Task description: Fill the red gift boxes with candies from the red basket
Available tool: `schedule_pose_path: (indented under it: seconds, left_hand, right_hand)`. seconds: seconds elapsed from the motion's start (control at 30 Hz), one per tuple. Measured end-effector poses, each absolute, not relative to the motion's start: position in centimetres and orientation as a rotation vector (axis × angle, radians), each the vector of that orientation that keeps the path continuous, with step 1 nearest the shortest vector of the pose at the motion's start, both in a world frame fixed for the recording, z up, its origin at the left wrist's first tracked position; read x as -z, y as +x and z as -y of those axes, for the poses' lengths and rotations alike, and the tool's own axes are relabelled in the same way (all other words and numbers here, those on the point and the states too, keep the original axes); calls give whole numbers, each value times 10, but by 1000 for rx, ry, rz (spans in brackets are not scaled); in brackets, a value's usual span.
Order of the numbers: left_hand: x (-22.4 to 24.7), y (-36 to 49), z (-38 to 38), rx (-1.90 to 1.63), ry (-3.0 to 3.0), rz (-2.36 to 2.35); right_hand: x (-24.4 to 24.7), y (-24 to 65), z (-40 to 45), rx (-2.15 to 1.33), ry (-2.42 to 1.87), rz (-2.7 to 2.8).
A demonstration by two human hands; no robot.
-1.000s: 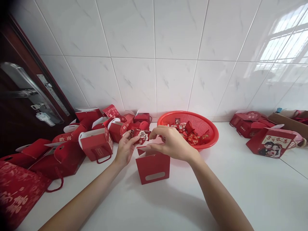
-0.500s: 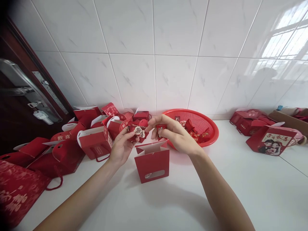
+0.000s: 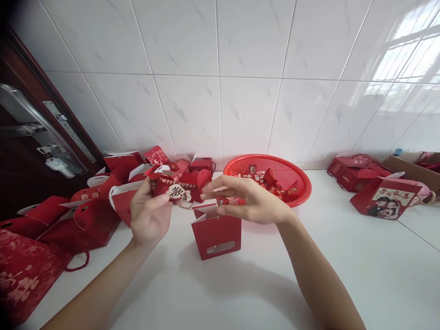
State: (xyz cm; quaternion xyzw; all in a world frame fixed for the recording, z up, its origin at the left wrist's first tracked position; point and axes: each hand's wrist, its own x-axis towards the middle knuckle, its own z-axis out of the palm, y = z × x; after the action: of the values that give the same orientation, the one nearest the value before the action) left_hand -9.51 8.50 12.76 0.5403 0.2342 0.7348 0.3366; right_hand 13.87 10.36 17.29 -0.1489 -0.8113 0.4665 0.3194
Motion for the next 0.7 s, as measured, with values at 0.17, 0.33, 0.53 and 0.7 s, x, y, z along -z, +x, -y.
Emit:
schedule_pose_path:
  seconds: [0.17, 0.33, 0.53, 0.7]
  left_hand:
    - [-131, -110, -83, -1766, 1653, -543]
    - [-142, -117, -72, -1204, 2075, -578]
    - [-145, -116, -71, -916, 2118, -741]
    - [-141, -117, -76, -939, 2066, -820]
  right_hand:
    - [-174, 141, -107, -1126, -456, 2254]
    - [-173, 140, -111, -1046, -484, 2357]
    - [-168, 136, -116, -974, -516, 2387]
    - [-166, 137, -118, -893, -547, 2433]
